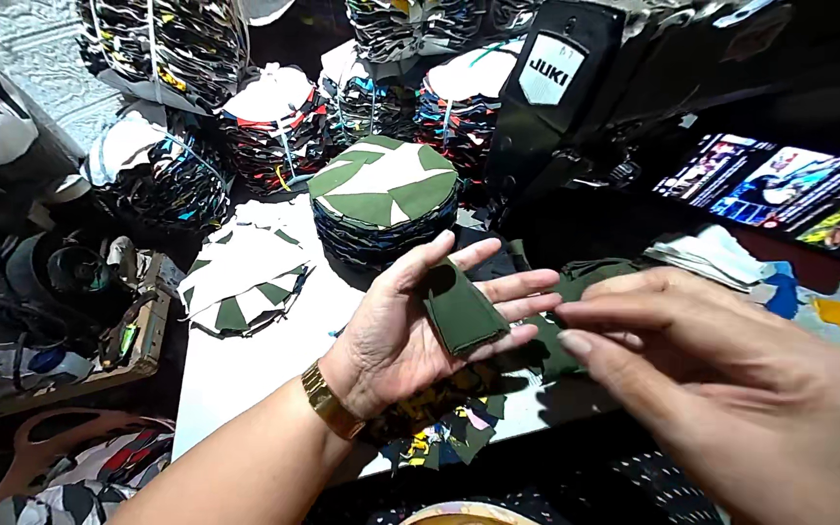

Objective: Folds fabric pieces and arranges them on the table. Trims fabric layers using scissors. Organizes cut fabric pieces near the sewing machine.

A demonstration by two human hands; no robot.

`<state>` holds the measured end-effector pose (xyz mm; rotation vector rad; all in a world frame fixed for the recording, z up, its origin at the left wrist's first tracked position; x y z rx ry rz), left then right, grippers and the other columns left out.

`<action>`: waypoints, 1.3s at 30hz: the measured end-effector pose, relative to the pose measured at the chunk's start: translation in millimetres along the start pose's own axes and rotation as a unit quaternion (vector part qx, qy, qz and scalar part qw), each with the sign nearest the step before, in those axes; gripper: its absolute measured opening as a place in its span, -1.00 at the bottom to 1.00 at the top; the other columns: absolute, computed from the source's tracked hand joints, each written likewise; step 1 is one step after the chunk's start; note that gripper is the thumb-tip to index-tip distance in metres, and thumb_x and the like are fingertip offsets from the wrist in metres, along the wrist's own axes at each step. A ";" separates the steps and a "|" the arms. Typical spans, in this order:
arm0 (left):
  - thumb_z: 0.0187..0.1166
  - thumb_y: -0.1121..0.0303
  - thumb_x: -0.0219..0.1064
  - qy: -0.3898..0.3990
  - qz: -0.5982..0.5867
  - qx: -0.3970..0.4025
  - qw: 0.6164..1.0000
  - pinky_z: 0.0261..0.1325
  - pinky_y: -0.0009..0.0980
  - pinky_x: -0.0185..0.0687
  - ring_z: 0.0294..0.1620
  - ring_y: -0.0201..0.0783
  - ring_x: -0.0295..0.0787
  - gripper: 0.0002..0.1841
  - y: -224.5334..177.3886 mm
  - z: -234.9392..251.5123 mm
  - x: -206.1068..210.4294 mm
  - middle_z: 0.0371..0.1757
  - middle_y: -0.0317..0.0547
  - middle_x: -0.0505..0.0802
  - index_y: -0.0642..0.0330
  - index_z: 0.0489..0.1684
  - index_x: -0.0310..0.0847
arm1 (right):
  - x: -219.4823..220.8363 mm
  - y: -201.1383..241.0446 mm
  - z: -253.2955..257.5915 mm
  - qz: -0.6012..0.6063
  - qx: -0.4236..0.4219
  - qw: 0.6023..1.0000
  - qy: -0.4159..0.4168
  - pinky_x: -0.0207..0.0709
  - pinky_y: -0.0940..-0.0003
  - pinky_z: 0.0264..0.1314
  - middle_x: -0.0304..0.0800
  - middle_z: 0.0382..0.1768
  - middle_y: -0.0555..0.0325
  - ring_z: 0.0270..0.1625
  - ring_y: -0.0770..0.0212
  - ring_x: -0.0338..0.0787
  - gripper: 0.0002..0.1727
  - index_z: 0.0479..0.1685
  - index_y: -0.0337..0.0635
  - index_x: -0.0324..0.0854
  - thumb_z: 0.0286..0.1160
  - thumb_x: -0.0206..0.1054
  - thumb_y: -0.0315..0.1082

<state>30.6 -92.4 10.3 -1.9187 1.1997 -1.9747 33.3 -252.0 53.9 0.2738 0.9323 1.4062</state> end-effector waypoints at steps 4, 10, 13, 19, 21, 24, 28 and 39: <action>0.70 -0.40 -0.24 0.016 0.008 -0.023 1.000 0.07 -0.35 0.75 0.14 -0.22 0.83 -0.22 7.7 -1.1 1.1 0.35 -0.03 0.80 -0.13 0.68 0.44 | 24.2 27.1 -2.5 -0.040 -0.138 0.989 0.040 0.66 0.36 0.37 0.77 0.13 0.24 0.32 0.29 0.71 -0.80 0.04 -0.06 0.83 0.53 0.44 -0.28; 0.74 -0.36 -0.35 0.001 0.035 -0.027 0.999 -0.04 -0.42 0.70 -0.05 -0.32 0.79 -0.26 12.6 -1.1 -4.2 0.13 -0.11 0.83 -0.19 0.65 0.44 | 46.8 28.7 -2.9 -0.105 -0.168 0.978 0.061 0.68 0.29 0.31 0.84 0.07 0.05 0.29 0.17 0.77 -0.80 -0.03 -0.22 0.85 0.56 0.36 -0.35; 0.75 -0.33 -0.36 -0.017 0.042 -0.029 0.999 -0.13 -0.46 0.68 -0.12 -0.35 0.77 -0.29 12.9 -2.1 -7.6 0.03 -0.16 0.83 -0.23 0.64 0.45 | 51.3 28.1 -2.8 -0.128 -0.175 0.973 0.074 0.67 0.32 0.26 0.82 0.04 0.02 0.25 0.18 0.77 -0.80 -0.05 -0.24 0.85 0.54 0.35 -0.37; 0.79 -0.27 -0.39 -0.018 0.030 -0.034 0.999 -0.19 -0.50 0.64 -0.20 -0.40 0.74 -0.32 14.8 -2.6 -6.3 -0.08 -0.20 0.80 -0.22 0.63 0.42 | 54.4 30.0 -2.6 -0.140 -0.196 0.968 0.076 0.62 0.33 0.16 0.80 -0.03 0.00 0.13 0.18 0.74 -0.82 -0.17 -0.26 0.82 0.52 0.31 -0.41; 0.80 -0.25 -0.40 -0.013 0.031 -0.033 0.999 -0.09 -0.46 0.67 -0.15 -0.38 0.75 -0.33 14.8 -2.7 -5.1 -0.07 -0.20 0.80 -0.20 0.64 0.40 | 53.7 28.6 -1.7 -0.135 -0.184 0.971 0.074 0.61 0.38 0.12 0.80 -0.03 0.04 0.09 0.24 0.73 -0.82 -0.21 -0.24 0.82 0.51 0.28 -0.41; 0.81 -0.23 -0.40 -0.011 0.035 -0.030 0.999 -0.02 -0.41 0.70 -0.08 -0.34 0.77 -0.33 14.6 -2.9 -3.5 0.03 -0.16 0.80 -0.18 0.65 0.39 | 53.6 27.7 -0.2 -0.134 -0.171 0.973 0.073 0.59 0.42 0.09 0.77 -0.05 0.06 0.04 0.28 0.71 -0.82 -0.25 -0.26 0.79 0.49 0.25 -0.42; 0.81 -0.22 -0.40 -0.007 0.037 -0.029 0.999 0.03 -0.36 0.71 -0.05 -0.32 0.78 -0.33 14.5 -2.2 -3.2 0.05 -0.15 0.80 -0.17 0.67 0.37 | 47.2 21.6 4.0 -0.071 -0.112 0.989 0.063 0.66 0.60 0.04 0.79 -0.04 0.18 0.03 0.44 0.74 -0.83 -0.29 -0.19 0.80 0.43 0.27 -0.40; 0.71 -0.24 0.08 -0.051 0.095 0.001 0.994 0.08 -0.23 0.82 -0.01 -0.21 0.85 -0.40 0.9 -2.9 -5.2 0.07 -0.10 0.83 0.04 0.40 0.59 | 22.7 -26.2 5.4 0.240 0.186 0.951 -0.063 0.84 0.40 -0.19 0.86 -0.20 0.23 -0.26 0.36 0.86 -0.79 -0.17 -0.08 0.73 0.57 0.17 -0.49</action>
Point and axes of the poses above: each hand's wrist, its own z-axis towards the middle knuckle, its own x-axis out of the palm, y = z × x, the point moved 8 cm from there along z, towards the middle knuckle
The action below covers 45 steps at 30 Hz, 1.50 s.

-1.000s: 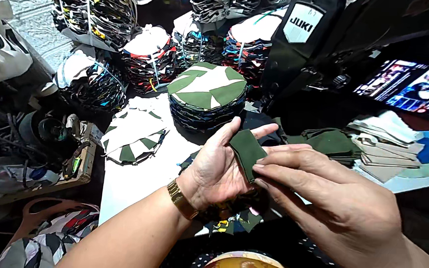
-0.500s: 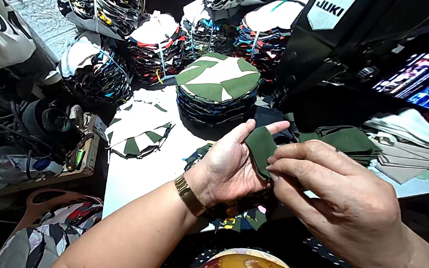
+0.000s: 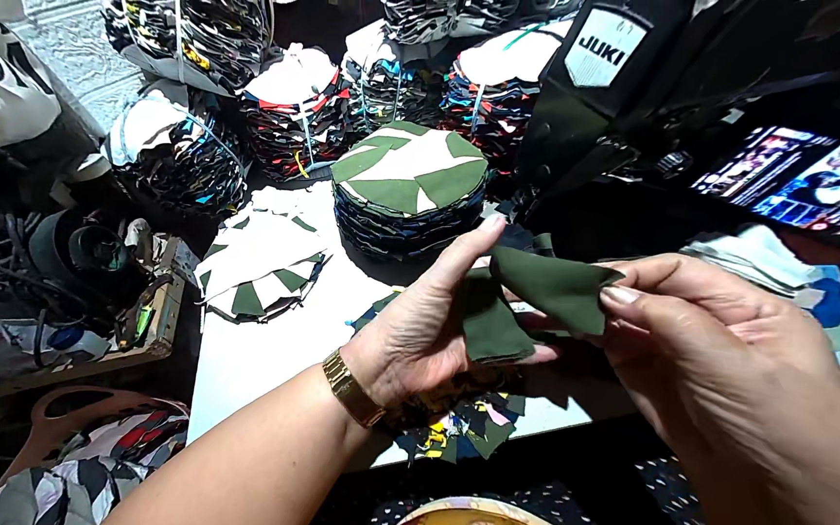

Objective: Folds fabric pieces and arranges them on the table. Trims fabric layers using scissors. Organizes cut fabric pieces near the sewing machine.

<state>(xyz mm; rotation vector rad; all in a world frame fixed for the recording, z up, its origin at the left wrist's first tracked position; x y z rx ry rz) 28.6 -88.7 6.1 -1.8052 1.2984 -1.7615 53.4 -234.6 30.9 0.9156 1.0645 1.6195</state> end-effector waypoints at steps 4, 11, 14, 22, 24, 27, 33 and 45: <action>0.69 0.51 0.26 -0.025 0.118 0.062 0.991 -0.13 -0.38 0.84 -0.26 -0.28 0.84 -0.86 -20.4 2.2 -5.8 -0.16 -0.02 0.83 0.25 0.08 0.63 | -2.9 -11.4 -4.3 0.129 0.083 0.988 -0.015 0.80 0.48 -0.17 0.82 -0.34 0.19 -0.31 0.41 0.83 -0.74 -0.28 -0.09 0.72 0.65 0.11 -0.49; 0.50 0.61 0.45 0.049 0.377 0.136 0.915 -0.52 -0.59 0.60 -0.58 -0.43 0.65 -0.92 -40.9 -2.3 -3.7 -0.43 -0.08 0.80 0.35 -0.16 0.70 | -0.8 -12.3 -18.8 0.015 0.067 0.995 0.068 0.75 0.60 -0.38 0.86 -0.30 0.29 -0.44 0.47 0.81 -0.70 0.13 0.01 0.67 0.43 0.40 -0.43; 0.45 0.59 0.51 0.134 0.461 0.102 0.871 -0.60 -0.61 0.58 -0.65 -0.48 0.64 -0.91 -38.7 -6.2 0.4 -0.51 -0.15 0.80 0.32 -0.22 0.73 | 3.4 -11.3 -34.9 -0.045 0.058 0.991 0.108 0.80 0.50 -0.43 0.86 -0.18 0.27 -0.42 0.38 0.84 -0.58 0.16 0.09 0.70 0.25 0.54 -0.40; 0.42 0.44 0.59 0.207 0.641 0.021 0.738 -0.47 -0.63 0.56 -0.50 -0.55 0.66 -0.90 -13.0 -6.4 -2.4 -0.46 -0.26 0.78 0.22 -0.32 0.78 | 23.8 -35.4 -70.8 -0.193 0.039 0.970 0.139 0.77 0.50 -0.54 0.84 -0.37 0.36 -0.54 0.39 0.80 -0.75 0.02 0.07 0.68 0.36 0.41 -0.32; 0.42 0.41 0.59 0.203 0.675 0.037 0.709 -0.38 -0.62 0.51 -0.43 -0.55 0.63 -0.89 -10.6 -4.3 -3.4 -0.43 -0.28 0.79 0.21 -0.31 0.79 | 25.5 -36.5 -71.7 -0.249 0.009 0.958 0.141 0.70 0.58 -0.56 0.80 -0.41 0.47 -0.55 0.50 0.75 -0.76 0.02 0.10 0.67 0.38 0.40 -0.23; 0.40 0.38 0.61 0.188 0.701 0.058 0.685 -0.31 -0.60 0.53 -0.38 -0.55 0.65 -0.87 -11.4 -1.8 -4.8 -0.40 -0.29 0.80 0.19 -0.31 0.79 | 29.0 -33.4 -71.5 -0.311 -0.038 0.940 0.138 0.57 0.73 -0.54 0.70 -0.43 0.55 -0.53 0.66 0.62 -0.77 -0.01 0.09 0.65 0.39 0.39 -0.18; 0.35 0.35 0.65 0.178 0.722 0.066 0.665 -0.28 -0.58 0.54 -0.35 -0.53 0.66 -0.83 -11.0 0.9 -9.6 -0.38 -0.29 0.80 0.16 -0.29 0.78 | 29.0 -27.6 -64.7 -0.399 -0.094 0.899 0.156 0.41 0.75 -0.54 0.57 -0.41 0.51 -0.51 0.66 0.49 -0.74 -0.09 0.04 0.65 0.37 0.40 -0.06; 0.33 0.32 0.65 0.148 0.749 0.108 0.636 -0.39 -0.56 0.62 -0.45 -0.56 0.69 -0.86 -15.6 1.2 -13.6 -0.45 -0.45 0.80 0.01 -0.35 0.78 | 50.9 -23.9 -72.9 -0.399 -0.210 0.851 0.269 0.66 0.41 -0.15 0.73 -0.23 0.19 -0.14 0.23 0.72 -0.83 -0.22 -0.09 0.79 0.63 0.28 -0.34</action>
Point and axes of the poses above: each hand's wrist, its own z-axis towards the middle knuckle, its own x-axis out of the palm, y = z × x, the point moved 8 cm from there along z, towards the middle knuckle
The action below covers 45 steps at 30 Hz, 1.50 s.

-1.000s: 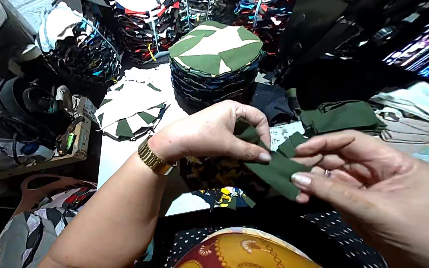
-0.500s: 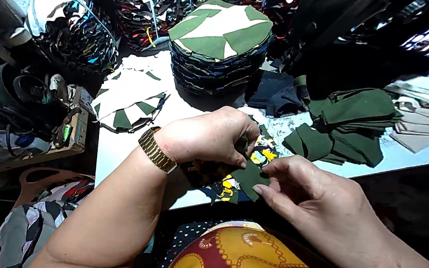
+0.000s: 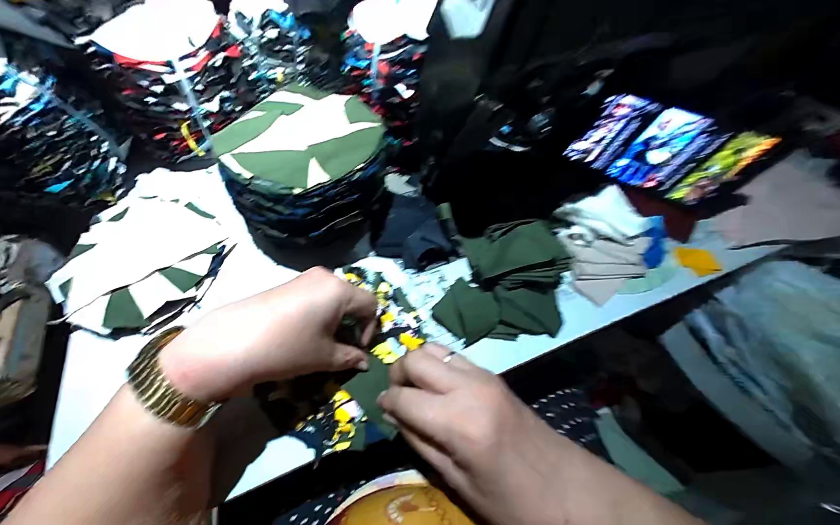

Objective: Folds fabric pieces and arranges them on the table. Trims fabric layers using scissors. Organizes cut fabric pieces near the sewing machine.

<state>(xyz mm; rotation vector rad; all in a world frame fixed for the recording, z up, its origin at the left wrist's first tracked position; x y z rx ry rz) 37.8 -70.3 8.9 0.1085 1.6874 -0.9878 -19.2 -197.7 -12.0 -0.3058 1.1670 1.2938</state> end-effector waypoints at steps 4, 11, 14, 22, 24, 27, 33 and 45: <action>0.26 0.26 0.66 -0.011 0.009 -0.010 1.000 -0.40 -0.60 0.63 -0.44 -0.62 0.69 -0.85 9.0 -0.4 1.8 -0.45 -0.54 0.80 -0.08 -0.41 0.77 | -3.5 0.6 0.3 0.053 -0.020 0.997 0.062 0.64 0.37 -0.05 0.74 -0.14 0.07 -0.06 0.13 0.73 -0.84 -0.16 -0.18 0.79 0.63 0.29 -0.37; 0.36 0.13 0.53 -0.101 -0.109 0.019 0.989 -0.38 -0.69 0.69 -0.39 -0.65 0.75 -0.91 10.1 -2.5 -14.8 -0.42 -0.59 0.83 -0.17 -0.35 0.78 | -138.1 -83.0 -21.8 -0.093 0.131 0.977 -0.142 0.77 0.36 0.07 0.86 -0.08 0.21 -0.03 0.36 0.84 -0.80 -0.09 -0.13 0.87 0.56 0.31 -0.35; 0.38 0.15 0.55 -0.120 -0.192 0.008 0.974 -0.40 -0.63 0.72 -0.40 -0.54 0.78 -0.89 8.4 -1.5 -17.5 -0.36 -0.48 0.86 -0.15 -0.26 0.83 | -173.1 -150.8 -45.5 -0.172 0.239 0.941 -0.168 0.76 0.00 0.06 0.83 -0.04 -0.08 -0.06 0.05 0.85 -0.84 -0.07 -0.30 0.83 0.44 0.43 -0.50; 0.44 0.19 0.54 -0.103 -0.322 -0.048 0.940 -0.75 -0.62 0.49 -0.79 -0.48 0.50 -0.86 7.1 0.3 -11.0 -0.47 -0.28 0.78 -0.10 -0.14 0.84 | -171.8 -207.5 -68.4 -0.145 0.301 0.924 -0.185 0.62 -0.14 0.19 0.86 -0.01 -0.15 0.08 -0.04 0.82 -0.84 -0.13 -0.33 0.85 0.61 0.35 -0.47; 0.44 0.24 0.54 -0.106 -0.333 -0.062 0.935 -0.74 -0.62 0.49 -0.78 -0.48 0.49 -0.87 8.3 0.4 -9.8 -0.43 -0.26 0.77 -0.10 -0.13 0.84 | -173.8 -209.8 -69.3 -0.133 0.314 0.923 -0.177 0.59 -0.15 0.20 0.85 0.02 -0.17 0.10 -0.04 0.81 -0.81 -0.11 -0.34 0.85 0.64 0.30 -0.48; 0.42 0.33 0.53 -0.117 -0.364 -0.077 0.921 -0.74 -0.64 0.44 -0.79 -0.49 0.45 -0.88 8.4 -0.5 -10.9 -0.46 -0.22 0.74 -0.04 -0.14 0.83 | -177.1 -207.4 -67.6 -0.140 0.322 0.919 -0.179 0.59 -0.15 0.15 0.84 -0.01 -0.18 0.06 -0.05 0.80 -0.81 -0.14 -0.35 0.85 0.65 0.30 -0.47; 0.50 0.45 0.44 -0.113 -0.502 -0.082 0.853 -0.74 -0.73 0.35 -0.78 -0.57 0.40 -0.86 5.2 -2.2 -6.9 -0.48 -0.14 0.75 0.11 -0.06 0.80 | -187.0 -158.2 -49.2 -0.143 0.283 0.906 -0.279 0.76 0.23 -0.04 0.76 -0.12 -0.13 -0.21 0.20 0.82 -0.69 0.10 -0.43 0.67 0.81 0.11 -0.34; 0.56 0.53 0.40 -0.150 -0.519 -0.066 0.839 -0.76 -0.70 0.26 -0.74 -0.53 0.38 -0.81 -9.6 -0.2 -0.9 -0.33 -0.10 0.80 0.24 0.06 0.77 | -84.3 -49.2 9.3 0.258 0.147 0.936 -0.188 0.81 0.48 -0.34 0.86 -0.28 0.25 -0.37 0.31 0.84 -0.83 -0.04 -0.04 0.79 0.70 0.27 -0.27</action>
Point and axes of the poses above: each hand's wrist, its own z-axis towards the middle knuckle, its own x-axis out of the palm, y = z × x, the point moved 8 cm from there along z, towards the middle knuckle
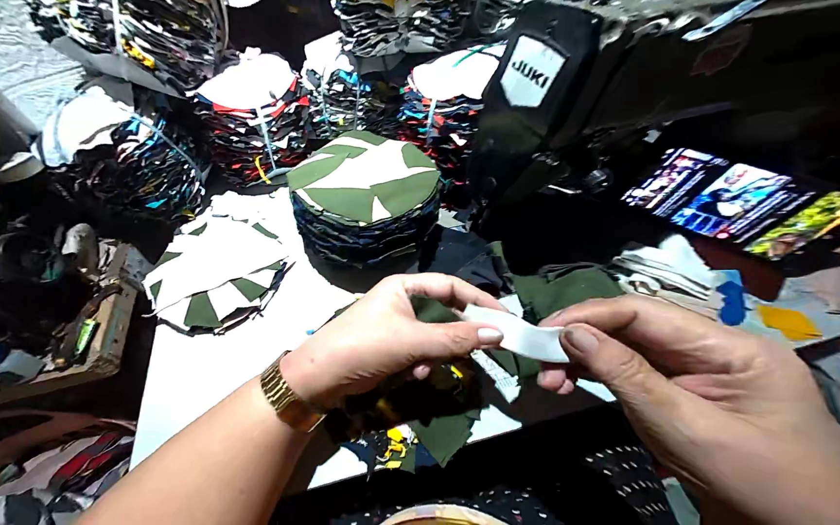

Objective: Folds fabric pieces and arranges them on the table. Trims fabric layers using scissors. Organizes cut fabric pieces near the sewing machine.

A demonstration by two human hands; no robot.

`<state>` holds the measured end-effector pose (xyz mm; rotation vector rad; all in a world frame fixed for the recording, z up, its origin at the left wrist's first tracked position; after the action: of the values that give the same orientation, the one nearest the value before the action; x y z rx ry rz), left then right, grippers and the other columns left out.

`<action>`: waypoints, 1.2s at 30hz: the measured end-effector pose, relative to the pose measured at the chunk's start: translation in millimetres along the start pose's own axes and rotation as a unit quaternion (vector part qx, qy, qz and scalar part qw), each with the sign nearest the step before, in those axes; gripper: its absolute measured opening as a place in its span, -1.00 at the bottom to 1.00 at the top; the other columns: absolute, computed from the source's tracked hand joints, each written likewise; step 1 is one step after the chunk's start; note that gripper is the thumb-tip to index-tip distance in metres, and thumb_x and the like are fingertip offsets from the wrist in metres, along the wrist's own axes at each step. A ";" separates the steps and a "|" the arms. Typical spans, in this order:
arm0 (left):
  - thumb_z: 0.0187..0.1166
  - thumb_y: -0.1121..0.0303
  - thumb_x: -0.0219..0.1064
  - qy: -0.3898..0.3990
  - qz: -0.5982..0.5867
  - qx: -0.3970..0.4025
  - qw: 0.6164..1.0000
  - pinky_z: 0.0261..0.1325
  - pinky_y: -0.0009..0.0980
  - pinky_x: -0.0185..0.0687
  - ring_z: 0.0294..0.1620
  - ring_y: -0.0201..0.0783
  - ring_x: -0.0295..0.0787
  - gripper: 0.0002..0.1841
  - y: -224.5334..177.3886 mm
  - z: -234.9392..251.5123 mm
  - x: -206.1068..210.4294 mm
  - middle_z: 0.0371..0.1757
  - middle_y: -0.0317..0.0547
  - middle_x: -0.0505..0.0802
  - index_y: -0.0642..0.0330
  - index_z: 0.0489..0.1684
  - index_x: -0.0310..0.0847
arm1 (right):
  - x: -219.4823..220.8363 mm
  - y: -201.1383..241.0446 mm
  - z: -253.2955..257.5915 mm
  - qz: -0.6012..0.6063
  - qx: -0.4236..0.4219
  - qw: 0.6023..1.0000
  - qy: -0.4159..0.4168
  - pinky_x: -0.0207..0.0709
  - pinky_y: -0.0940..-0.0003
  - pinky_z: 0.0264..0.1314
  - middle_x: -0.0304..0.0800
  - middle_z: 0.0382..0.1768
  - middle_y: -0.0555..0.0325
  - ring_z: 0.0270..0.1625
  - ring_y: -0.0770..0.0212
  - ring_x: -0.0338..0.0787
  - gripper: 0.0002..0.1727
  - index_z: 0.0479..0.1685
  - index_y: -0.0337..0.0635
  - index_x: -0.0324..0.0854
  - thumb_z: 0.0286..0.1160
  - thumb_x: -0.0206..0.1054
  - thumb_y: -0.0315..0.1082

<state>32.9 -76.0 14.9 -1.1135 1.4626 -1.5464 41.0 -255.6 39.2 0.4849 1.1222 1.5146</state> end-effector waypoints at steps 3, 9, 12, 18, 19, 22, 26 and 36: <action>0.59 0.59 0.35 -0.029 -0.010 0.025 0.999 -0.73 -0.70 0.29 -0.73 -0.53 0.37 -0.93 -6.2 0.7 -5.5 -0.41 -0.09 0.76 0.29 -0.15 0.74 | 4.3 -7.7 0.6 0.046 0.011 0.999 -0.010 0.84 0.43 -0.29 0.85 -0.26 0.18 -0.36 0.28 0.85 -0.83 0.00 -0.08 0.78 0.66 0.30 -0.31; 0.59 0.53 0.40 -0.057 0.043 0.036 0.997 -0.79 -0.67 0.26 -0.78 -0.48 0.37 -0.94 -5.5 -5.0 -6.3 -0.42 -0.07 0.79 0.25 -0.16 0.78 | 10.1 5.9 -2.1 -0.043 -0.046 0.996 -0.060 0.80 0.57 -0.14 0.84 -0.10 0.40 -0.20 0.44 0.83 -0.72 0.07 0.00 0.77 0.38 0.55 -0.31; 0.57 0.52 0.42 -0.061 0.044 0.047 0.996 -0.73 -0.67 0.33 -0.71 -0.48 0.45 -0.96 -3.4 0.6 -8.2 -0.36 -0.08 0.81 0.24 -0.16 0.78 | 6.5 7.1 -3.6 -0.077 -0.060 0.991 -0.091 0.81 0.57 -0.06 0.88 -0.10 0.41 -0.14 0.45 0.86 -0.71 0.09 -0.03 0.76 0.38 0.56 -0.30; 0.53 0.52 0.47 -0.062 0.042 0.069 0.995 -0.66 -0.65 0.42 -0.67 -0.49 0.52 -0.96 -7.1 6.9 -8.9 -0.34 -0.05 0.85 0.33 -0.25 0.78 | 4.6 4.3 -4.0 -0.097 -0.068 0.989 -0.090 0.80 0.58 -0.04 0.87 -0.10 0.37 -0.14 0.46 0.86 -0.70 0.13 -0.13 0.73 0.43 0.51 -0.33; 0.54 0.50 0.47 -0.062 0.058 0.075 0.994 -0.67 -0.65 0.41 -0.68 -0.49 0.52 -0.94 -8.6 6.5 -8.7 -0.37 -0.06 0.85 0.33 -0.27 0.78 | 5.3 4.3 -3.9 -0.096 -0.066 0.989 -0.088 0.81 0.58 -0.06 0.88 -0.11 0.36 -0.14 0.46 0.86 -0.72 0.11 -0.13 0.74 0.45 0.49 -0.33; 0.56 0.48 0.47 -0.071 0.085 0.095 0.989 -0.68 -0.66 0.39 -0.70 -0.50 0.50 -0.91 -11.4 6.1 -8.7 -0.45 -0.11 0.82 0.33 -0.31 0.78 | 8.0 4.8 -3.6 -0.097 -0.075 0.989 -0.078 0.83 0.55 -0.08 0.88 -0.13 0.33 -0.17 0.44 0.88 -0.75 0.11 -0.18 0.74 0.53 0.45 -0.31; 0.64 0.41 0.40 -0.080 0.102 0.109 0.986 -0.71 -0.65 0.33 -0.75 -0.51 0.44 -0.76 -9.5 8.0 -9.8 -0.62 -0.14 0.71 0.35 -0.47 0.70 | 13.9 4.3 -2.0 -0.117 -0.073 0.988 -0.066 0.80 0.60 -0.11 0.86 -0.20 0.39 -0.22 0.50 0.85 -0.84 0.01 -0.14 0.75 0.60 0.36 -0.33; 0.62 0.43 0.42 -0.009 0.108 0.054 0.993 -0.58 -0.67 0.40 -0.59 -0.56 0.51 -0.82 -8.2 9.0 -9.9 -0.25 -0.19 0.85 0.27 0.05 0.83 | 17.1 2.4 6.0 -0.033 -0.033 0.998 -0.036 0.72 0.69 -0.27 0.83 -0.21 0.45 -0.30 0.53 0.78 -0.77 0.07 -0.02 0.74 0.47 0.43 -0.40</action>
<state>45.3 -69.4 21.8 -0.8737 1.4189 -1.4416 39.7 -237.4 39.4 0.4497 1.0204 1.4610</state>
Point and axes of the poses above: each hand's wrist, its own z-axis towards the middle knuckle, its own x-axis out of the palm, y = z × x, the point moved 8 cm from there along z, towards the middle knuckle
